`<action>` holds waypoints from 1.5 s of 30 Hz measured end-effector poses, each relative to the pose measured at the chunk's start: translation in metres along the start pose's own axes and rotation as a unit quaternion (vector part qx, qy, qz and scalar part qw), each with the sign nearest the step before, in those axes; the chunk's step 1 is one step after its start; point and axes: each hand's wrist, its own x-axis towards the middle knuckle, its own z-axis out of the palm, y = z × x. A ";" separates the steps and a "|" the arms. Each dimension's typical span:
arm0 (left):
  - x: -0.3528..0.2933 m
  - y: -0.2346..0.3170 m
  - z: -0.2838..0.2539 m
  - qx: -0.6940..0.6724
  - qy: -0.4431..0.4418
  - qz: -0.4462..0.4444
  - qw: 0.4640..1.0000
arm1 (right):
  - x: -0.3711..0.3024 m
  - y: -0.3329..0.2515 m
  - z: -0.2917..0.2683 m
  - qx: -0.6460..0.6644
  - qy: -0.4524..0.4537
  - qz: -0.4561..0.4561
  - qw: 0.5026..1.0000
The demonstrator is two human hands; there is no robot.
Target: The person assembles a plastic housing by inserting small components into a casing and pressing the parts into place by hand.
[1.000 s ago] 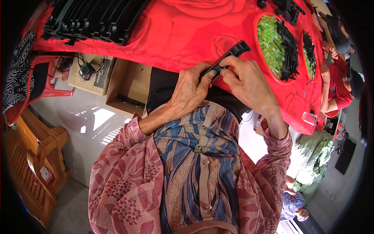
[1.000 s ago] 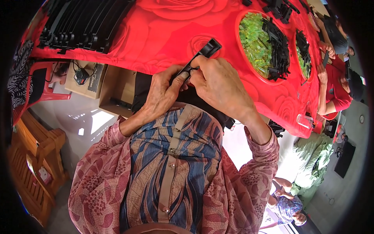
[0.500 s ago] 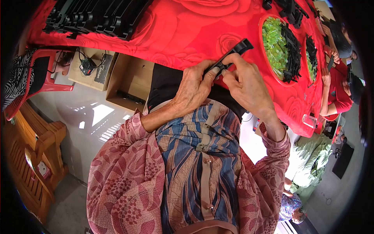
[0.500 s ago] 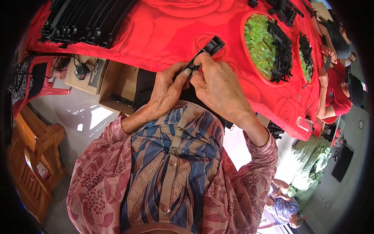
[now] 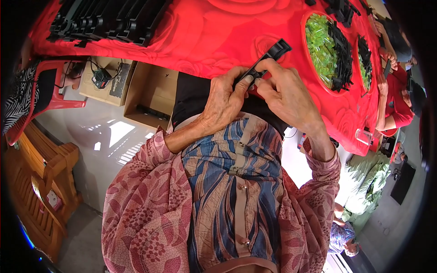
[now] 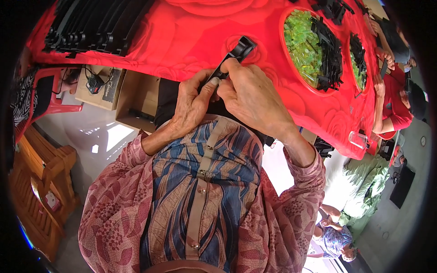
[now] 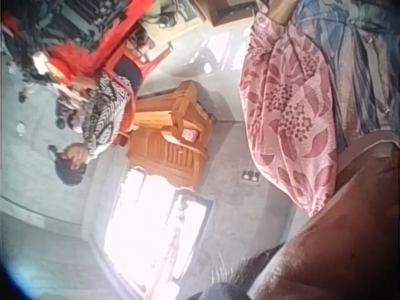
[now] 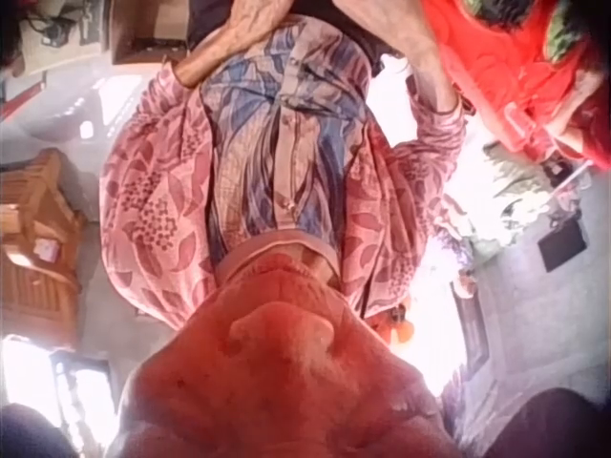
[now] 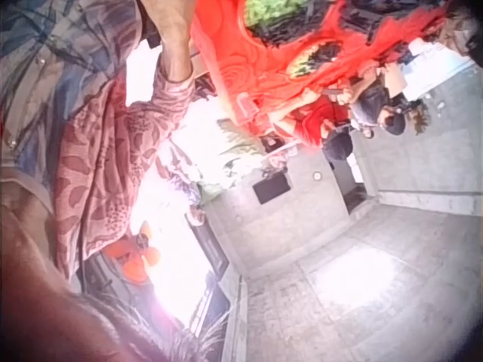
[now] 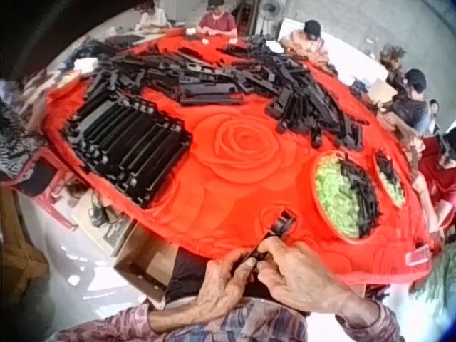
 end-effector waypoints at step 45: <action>0.001 -0.002 0.002 0.001 0.049 0.094 0.994 | -0.002 -0.005 0.036 -0.097 0.153 -0.001 0.983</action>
